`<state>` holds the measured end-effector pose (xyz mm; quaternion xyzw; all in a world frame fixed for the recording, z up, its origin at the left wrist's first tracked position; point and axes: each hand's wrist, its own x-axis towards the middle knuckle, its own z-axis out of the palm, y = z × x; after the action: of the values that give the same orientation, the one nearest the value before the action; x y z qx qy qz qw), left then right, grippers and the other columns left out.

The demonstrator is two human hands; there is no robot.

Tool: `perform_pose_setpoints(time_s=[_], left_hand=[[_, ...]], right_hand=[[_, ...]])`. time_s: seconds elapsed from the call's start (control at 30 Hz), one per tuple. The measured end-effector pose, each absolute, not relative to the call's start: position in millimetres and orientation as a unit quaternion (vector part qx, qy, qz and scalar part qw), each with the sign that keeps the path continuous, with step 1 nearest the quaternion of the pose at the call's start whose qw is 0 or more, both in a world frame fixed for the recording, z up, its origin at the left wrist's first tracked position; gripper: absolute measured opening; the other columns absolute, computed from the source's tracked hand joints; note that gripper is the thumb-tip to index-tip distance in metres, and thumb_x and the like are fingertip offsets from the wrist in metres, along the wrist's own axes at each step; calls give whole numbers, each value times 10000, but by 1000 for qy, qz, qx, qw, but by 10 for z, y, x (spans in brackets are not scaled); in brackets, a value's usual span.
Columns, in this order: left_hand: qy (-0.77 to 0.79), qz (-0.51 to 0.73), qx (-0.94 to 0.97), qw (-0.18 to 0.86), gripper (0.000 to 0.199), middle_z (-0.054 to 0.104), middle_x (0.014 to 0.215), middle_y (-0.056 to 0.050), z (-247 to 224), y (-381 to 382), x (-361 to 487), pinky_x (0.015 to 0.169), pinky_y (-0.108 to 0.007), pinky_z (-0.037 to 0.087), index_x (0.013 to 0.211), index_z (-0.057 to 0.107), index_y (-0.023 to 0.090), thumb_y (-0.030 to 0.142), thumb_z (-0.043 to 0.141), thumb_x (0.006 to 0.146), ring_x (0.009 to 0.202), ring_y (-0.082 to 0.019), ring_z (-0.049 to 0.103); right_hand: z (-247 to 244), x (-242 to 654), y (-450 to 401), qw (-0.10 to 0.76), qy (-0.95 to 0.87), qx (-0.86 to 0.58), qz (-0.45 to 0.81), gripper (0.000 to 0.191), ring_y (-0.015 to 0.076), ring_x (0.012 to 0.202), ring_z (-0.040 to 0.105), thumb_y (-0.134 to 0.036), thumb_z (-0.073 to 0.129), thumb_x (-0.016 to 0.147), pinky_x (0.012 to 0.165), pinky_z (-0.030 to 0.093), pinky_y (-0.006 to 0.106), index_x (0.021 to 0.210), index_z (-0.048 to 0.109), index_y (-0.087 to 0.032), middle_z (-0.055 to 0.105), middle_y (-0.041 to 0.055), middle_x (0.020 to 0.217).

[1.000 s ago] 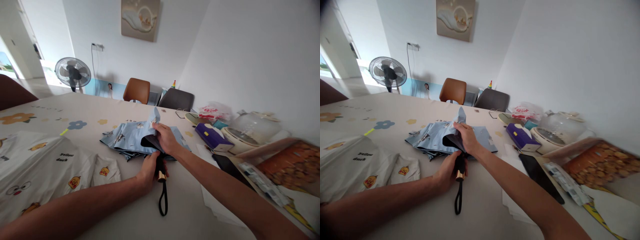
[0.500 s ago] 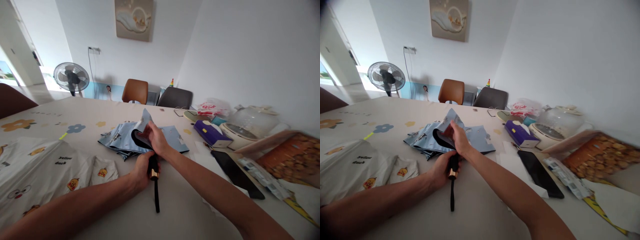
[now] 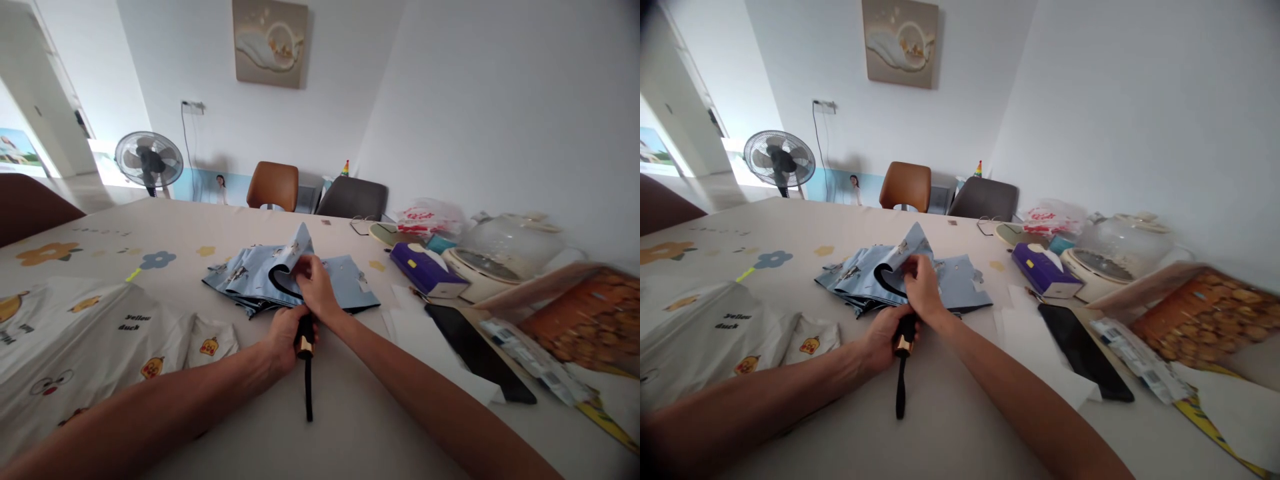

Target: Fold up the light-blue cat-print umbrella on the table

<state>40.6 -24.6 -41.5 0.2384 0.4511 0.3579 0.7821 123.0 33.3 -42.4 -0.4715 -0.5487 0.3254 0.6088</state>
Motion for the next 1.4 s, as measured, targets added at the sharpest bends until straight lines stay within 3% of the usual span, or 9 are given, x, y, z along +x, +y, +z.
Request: perform_pose_setpoints(time_s=[0.07, 0.2, 0.4, 0.6, 0.9, 1.0, 1.17, 1.3, 1.4], left_hand=[[452, 359, 241, 780, 119, 478, 460, 9, -387, -245, 399, 366, -191, 362, 627, 465, 141, 156, 484, 744, 350, -79, 442], [440, 326, 241, 802, 144, 472, 475, 7, -317, -248, 357, 357, -175, 329, 652, 487, 136, 210, 463, 773, 360, -75, 447], [290, 229, 206, 906, 132, 472, 520, 11, -279, -258, 249, 354, -158, 308, 690, 501, 145, 259, 472, 751, 404, -75, 469], [283, 183, 170, 926, 193, 406, 494, 5, -348, -210, 237, 438, -167, 407, 624, 484, 131, 227, 411, 775, 429, -78, 452], [297, 215, 219, 904, 150, 478, 558, -15, -401, -164, 245, 525, -226, 458, 636, 521, 111, 214, 449, 719, 478, -90, 490], [356, 192, 306, 862, 195, 570, 617, -60, -356, -125, 226, 557, -252, 477, 683, 566, 96, 267, 479, 716, 533, -129, 560], [462, 132, 428, 765, 396, 582, 540, -54, -331, -26, 227, 400, -265, 431, 646, 562, 95, 482, 537, 727, 410, -132, 522], [465, 136, 454, 748, 363, 571, 515, -37, -440, 28, 241, 376, -248, 425, 593, 543, 100, 423, 530, 758, 386, -113, 508], [462, 131, 463, 745, 363, 526, 445, -14, -490, 27, 245, 355, -230, 404, 557, 513, 120, 410, 509, 774, 355, -103, 479]], right_hand=[[-412, 1271, 326, 568, -601, -494, 267, 265, 199, 958, 515, -88, 499, 627, 928, 368, 386, 862, 534, -203, 573, 39, 938], [-352, 1460, 420, 488, -672, -510, 224, 203, 217, 965, 523, -127, 495, 682, 932, 346, 399, 850, 590, -191, 611, 53, 959], [-129, 1620, 741, 459, -738, -467, 165, 351, 221, 1212, 383, -307, 583, 735, 1036, 217, 377, 1075, 583, -217, 500, 68, 1248], [-217, 1528, 792, 340, -779, -512, 123, 207, 205, 880, 585, -317, 508, 790, 805, 393, 314, 876, 657, -202, 671, 54, 902], [-344, 1598, 512, 237, -816, -514, 115, 253, 152, 674, 579, -346, 476, 801, 584, 338, 241, 715, 662, -197, 670, 13, 716], [-361, 1579, 537, 217, -821, -518, 103, 257, 158, 696, 580, -327, 451, 816, 585, 329, 245, 739, 664, -205, 677, 19, 756], [-375, 1520, 575, 205, -839, -496, 87, 238, 172, 857, 574, -286, 442, 827, 728, 358, 249, 808, 666, -209, 679, 25, 898], [-365, 1481, 570, 215, -850, -476, 74, 250, 164, 982, 536, -261, 414, 847, 836, 340, 253, 892, 652, -198, 649, 34, 1022], [-366, 1474, 550, 228, -840, -489, 63, 254, 163, 937, 549, -259, 408, 848, 802, 358, 256, 884, 649, -185, 654, 41, 985]])
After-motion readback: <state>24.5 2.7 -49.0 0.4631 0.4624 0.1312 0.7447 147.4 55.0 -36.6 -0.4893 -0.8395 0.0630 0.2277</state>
